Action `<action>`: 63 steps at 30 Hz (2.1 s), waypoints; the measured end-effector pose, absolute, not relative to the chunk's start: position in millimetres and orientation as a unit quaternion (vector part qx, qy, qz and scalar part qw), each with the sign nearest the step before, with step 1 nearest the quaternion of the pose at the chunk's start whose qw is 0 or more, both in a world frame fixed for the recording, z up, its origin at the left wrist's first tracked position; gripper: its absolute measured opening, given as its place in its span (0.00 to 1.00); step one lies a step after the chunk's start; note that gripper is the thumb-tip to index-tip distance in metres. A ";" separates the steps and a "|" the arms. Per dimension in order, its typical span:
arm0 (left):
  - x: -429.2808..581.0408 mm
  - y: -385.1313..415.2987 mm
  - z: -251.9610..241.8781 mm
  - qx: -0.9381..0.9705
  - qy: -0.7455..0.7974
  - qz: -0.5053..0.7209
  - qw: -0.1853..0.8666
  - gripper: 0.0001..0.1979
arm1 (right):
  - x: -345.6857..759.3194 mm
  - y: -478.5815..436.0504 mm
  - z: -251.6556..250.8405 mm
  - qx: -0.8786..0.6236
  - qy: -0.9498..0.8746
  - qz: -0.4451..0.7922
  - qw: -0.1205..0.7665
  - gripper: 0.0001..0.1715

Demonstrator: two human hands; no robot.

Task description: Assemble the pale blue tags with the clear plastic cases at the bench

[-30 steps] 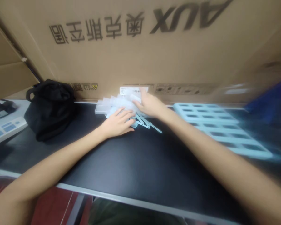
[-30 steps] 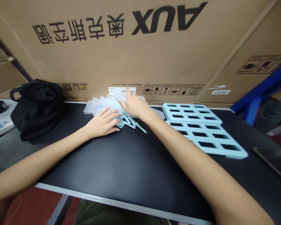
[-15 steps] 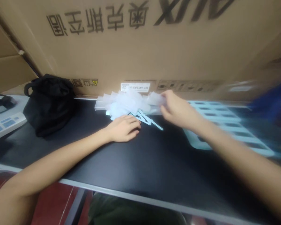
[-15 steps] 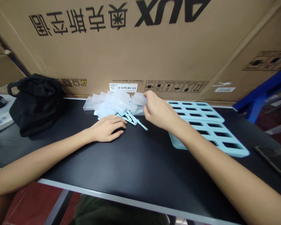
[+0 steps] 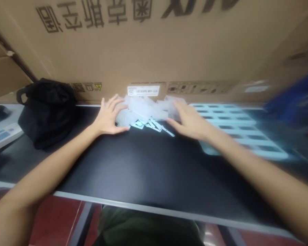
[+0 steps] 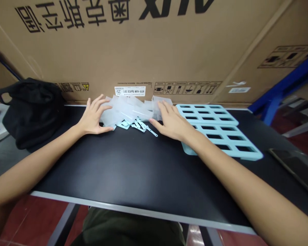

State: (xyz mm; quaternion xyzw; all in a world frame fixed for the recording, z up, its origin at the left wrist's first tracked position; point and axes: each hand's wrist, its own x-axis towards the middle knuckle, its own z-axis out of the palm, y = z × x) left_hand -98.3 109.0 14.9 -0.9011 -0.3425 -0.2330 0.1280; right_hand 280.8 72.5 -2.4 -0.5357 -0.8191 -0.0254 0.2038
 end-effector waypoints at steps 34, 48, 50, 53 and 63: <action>-88.2 115.0 0.3 -0.824 -0.335 -0.457 -0.011 0.22 | 177.4 108.6 41.1 -0.541 -0.812 -0.148 0.160 0.34; -102.0 123.0 16.6 -0.757 -0.334 -0.561 0.028 0.22 | 224.9 110.9 75.7 -0.569 -0.766 -0.148 0.259 0.29; -104.9 123.1 18.0 -0.765 -0.319 -0.559 0.013 0.22 | 236.7 109.6 77.6 -0.569 -0.762 -0.148 0.271 0.26; -107.6 120.1 22.1 -0.795 -0.289 -0.532 -0.032 0.21 | 252.0 110.6 74.0 -0.554 -0.775 -0.147 0.267 0.25; -132.4 81.9 29.3 -0.864 -0.287 -0.386 -0.146 0.18 | 261.7 118.0 58.7 -0.535 -0.801 -0.209 0.170 0.24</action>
